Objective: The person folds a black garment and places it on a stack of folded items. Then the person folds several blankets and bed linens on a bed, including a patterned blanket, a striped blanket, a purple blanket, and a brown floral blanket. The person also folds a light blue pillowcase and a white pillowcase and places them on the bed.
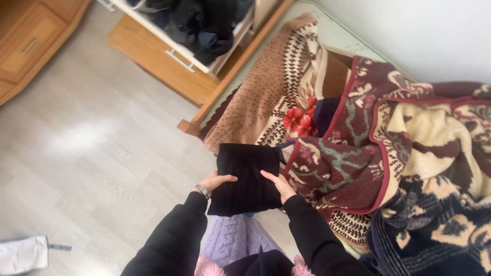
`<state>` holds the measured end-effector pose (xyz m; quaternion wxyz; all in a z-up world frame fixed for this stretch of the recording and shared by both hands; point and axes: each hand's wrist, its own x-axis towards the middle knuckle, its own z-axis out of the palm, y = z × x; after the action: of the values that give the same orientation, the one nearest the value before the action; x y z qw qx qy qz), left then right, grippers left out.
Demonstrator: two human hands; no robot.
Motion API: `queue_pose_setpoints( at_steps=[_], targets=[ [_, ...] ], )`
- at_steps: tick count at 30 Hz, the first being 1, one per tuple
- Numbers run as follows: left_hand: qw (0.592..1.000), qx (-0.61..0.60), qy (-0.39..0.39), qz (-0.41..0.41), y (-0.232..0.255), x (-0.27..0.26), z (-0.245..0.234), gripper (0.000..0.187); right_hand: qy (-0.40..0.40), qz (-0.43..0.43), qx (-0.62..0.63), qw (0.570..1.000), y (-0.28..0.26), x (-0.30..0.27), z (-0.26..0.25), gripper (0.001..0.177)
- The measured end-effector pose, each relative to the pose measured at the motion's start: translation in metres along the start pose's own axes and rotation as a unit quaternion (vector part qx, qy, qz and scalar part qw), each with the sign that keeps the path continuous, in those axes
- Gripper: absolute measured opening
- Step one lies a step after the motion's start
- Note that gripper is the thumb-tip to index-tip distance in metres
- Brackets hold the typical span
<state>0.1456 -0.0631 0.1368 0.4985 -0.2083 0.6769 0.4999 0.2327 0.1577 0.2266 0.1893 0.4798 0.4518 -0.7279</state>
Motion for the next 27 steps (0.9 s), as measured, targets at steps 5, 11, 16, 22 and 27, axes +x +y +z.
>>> queue_pose_setpoints(
  at_steps=[5,11,16,22,27],
  targets=[
    [0.996,-0.075,-0.002,0.044,-0.053,-0.048,-0.032,0.082,-0.017,0.017,-0.042,0.999,0.02,-0.044,0.034,0.106],
    [0.97,-0.226,0.008,0.093,-0.104,-0.081,-0.095,0.078,-0.048,0.009,-0.081,0.996,0.037,-0.079,0.124,0.093],
    [0.943,-0.309,0.038,0.119,-0.132,-0.119,-0.185,0.074,-0.1,0.018,-0.096,0.99,0.069,-0.065,0.213,0.081],
    [0.9,-0.395,0.09,0.164,-0.172,-0.166,-0.328,0.073,-0.154,0.031,-0.185,0.97,0.105,-0.072,0.38,0.07],
    [0.85,-0.465,0.146,0.197,-0.226,-0.194,-0.427,0.069,-0.199,0.007,-0.256,0.946,0.135,-0.097,0.51,0.058]
  ],
)
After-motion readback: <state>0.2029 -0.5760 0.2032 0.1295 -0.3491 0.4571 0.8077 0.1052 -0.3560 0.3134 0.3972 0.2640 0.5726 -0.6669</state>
